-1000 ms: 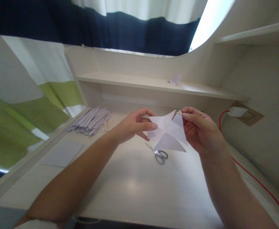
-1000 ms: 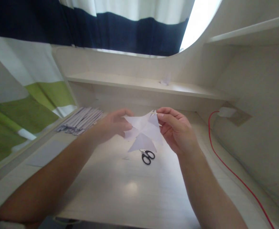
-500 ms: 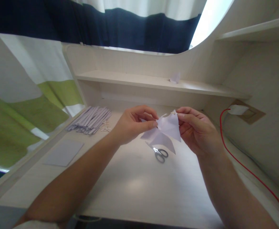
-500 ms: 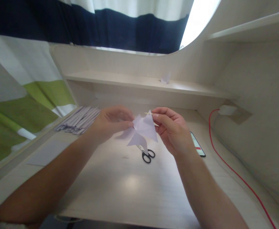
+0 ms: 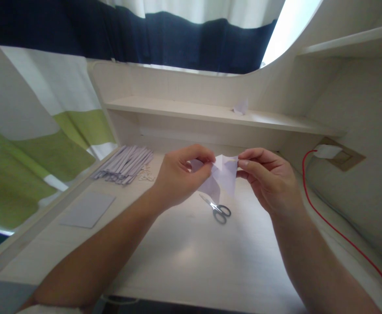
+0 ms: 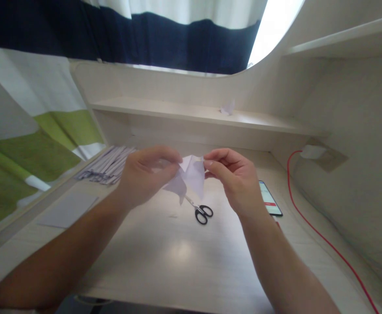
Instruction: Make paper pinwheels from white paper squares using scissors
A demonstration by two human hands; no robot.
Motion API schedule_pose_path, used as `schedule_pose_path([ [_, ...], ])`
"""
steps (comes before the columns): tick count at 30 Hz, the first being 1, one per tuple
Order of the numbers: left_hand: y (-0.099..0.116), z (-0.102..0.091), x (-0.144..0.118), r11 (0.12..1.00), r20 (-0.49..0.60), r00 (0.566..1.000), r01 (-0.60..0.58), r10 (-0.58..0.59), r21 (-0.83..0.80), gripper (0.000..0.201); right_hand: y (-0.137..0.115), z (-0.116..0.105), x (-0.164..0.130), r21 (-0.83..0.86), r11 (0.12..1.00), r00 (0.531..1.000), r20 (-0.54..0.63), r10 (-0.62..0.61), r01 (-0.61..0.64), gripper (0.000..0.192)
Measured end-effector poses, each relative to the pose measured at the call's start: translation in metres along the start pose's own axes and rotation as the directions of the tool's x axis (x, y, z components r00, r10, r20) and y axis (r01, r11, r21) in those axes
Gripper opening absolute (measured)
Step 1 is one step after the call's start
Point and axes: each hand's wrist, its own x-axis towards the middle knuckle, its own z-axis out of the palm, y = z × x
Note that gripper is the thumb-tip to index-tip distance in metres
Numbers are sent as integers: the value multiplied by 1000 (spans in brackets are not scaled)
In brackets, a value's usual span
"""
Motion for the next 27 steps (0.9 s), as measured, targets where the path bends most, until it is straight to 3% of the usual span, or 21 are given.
schedule_pose_path([
  [5, 1, -5, 0, 934, 43, 962, -273, 271, 230, 17, -3, -1, -8, -216, 966, 988, 89, -126, 143, 12],
  [10, 0, -5, 0, 890, 53, 929, -367, 367, 269, 15, -8, 1, -12, -266, 942, 972, 171, -160, 202, 14],
  [20, 2, -5, -1, 897, 70, 938, -344, 338, 278, 12, -11, 2, -13, -377, 885, 958, 194, -213, 273, 14],
  [27, 6, -7, -1, 922, 109, 959, -280, 260, 268, 9, -13, 3, -15, -383, 895, 971, 155, -183, 230, 12],
])
